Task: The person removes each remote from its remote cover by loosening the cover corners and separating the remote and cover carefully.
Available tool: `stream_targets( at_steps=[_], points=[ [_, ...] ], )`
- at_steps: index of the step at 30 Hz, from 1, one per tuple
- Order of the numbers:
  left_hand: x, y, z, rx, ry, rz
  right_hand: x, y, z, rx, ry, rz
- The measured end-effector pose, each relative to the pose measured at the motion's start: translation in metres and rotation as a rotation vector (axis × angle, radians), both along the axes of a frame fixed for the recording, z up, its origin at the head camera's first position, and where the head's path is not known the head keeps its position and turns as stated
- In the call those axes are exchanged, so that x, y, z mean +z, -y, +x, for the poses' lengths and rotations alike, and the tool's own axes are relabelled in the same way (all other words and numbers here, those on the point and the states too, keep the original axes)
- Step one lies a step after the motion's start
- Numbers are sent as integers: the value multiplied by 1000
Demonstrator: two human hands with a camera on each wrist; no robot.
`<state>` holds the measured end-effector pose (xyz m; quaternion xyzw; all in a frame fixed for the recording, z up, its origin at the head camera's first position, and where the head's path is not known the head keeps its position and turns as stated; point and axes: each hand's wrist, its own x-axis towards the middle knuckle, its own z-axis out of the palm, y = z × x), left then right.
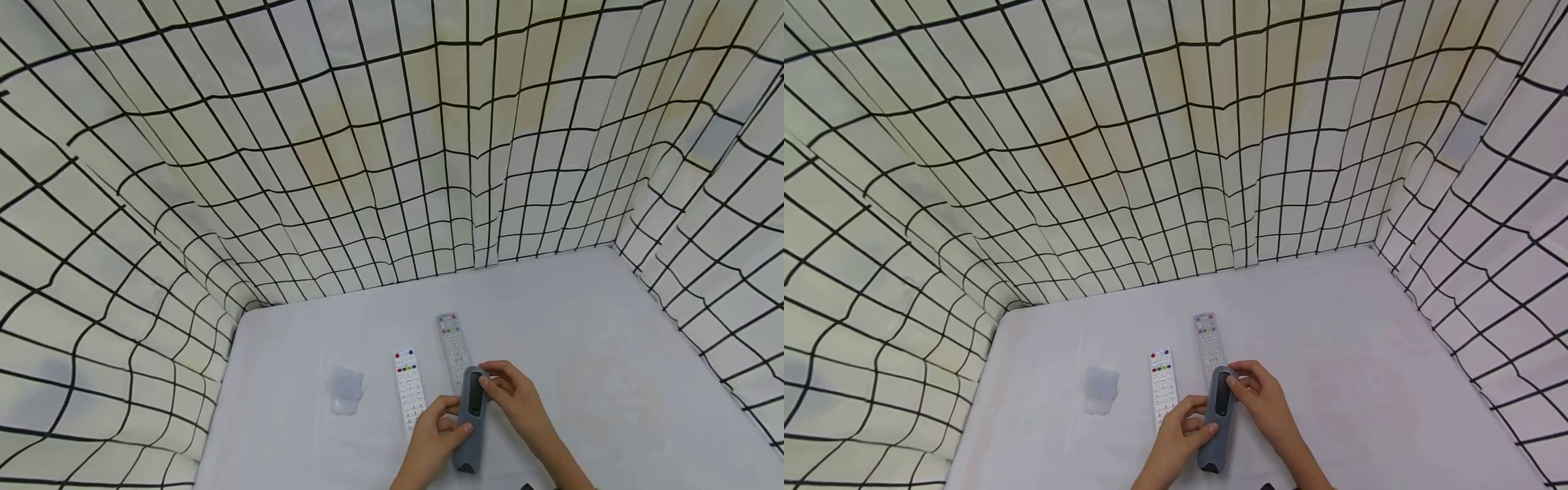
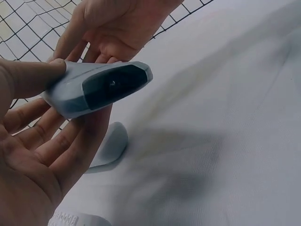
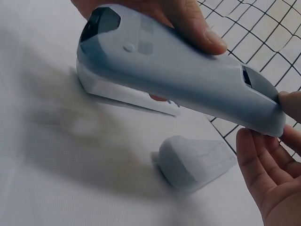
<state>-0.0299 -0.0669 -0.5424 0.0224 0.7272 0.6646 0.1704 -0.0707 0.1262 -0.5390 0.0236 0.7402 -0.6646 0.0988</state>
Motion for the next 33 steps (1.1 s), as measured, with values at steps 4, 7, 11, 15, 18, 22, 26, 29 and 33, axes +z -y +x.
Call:
stream_targets(
  at_steps=[4,7,11,15,18,22,26,29,33],
  points=[
    [1,4,3,8,0,-30,0,-2,1,32,-72,43],
    [1,6,4,4,9,-51,-1,-3,1,68,-128,107],
    [2,8,6,-8,18,-65,-2,-3,1,87,-186,203],
    [5,9,8,-26,2,-69,0,-1,2,47,-236,285],
    [7,7,8,-41,-21,-71,2,1,2,-14,-238,309],
    [12,3,7,0,-35,-78,5,4,2,-48,-188,241],
    [15,-4,3,76,-15,-65,5,4,5,-24,-104,97],
    [17,-6,2,98,-5,-51,4,6,8,-1,-79,46],
    [15,-8,1,98,0,-40,5,8,11,27,-83,67]
  ],
)
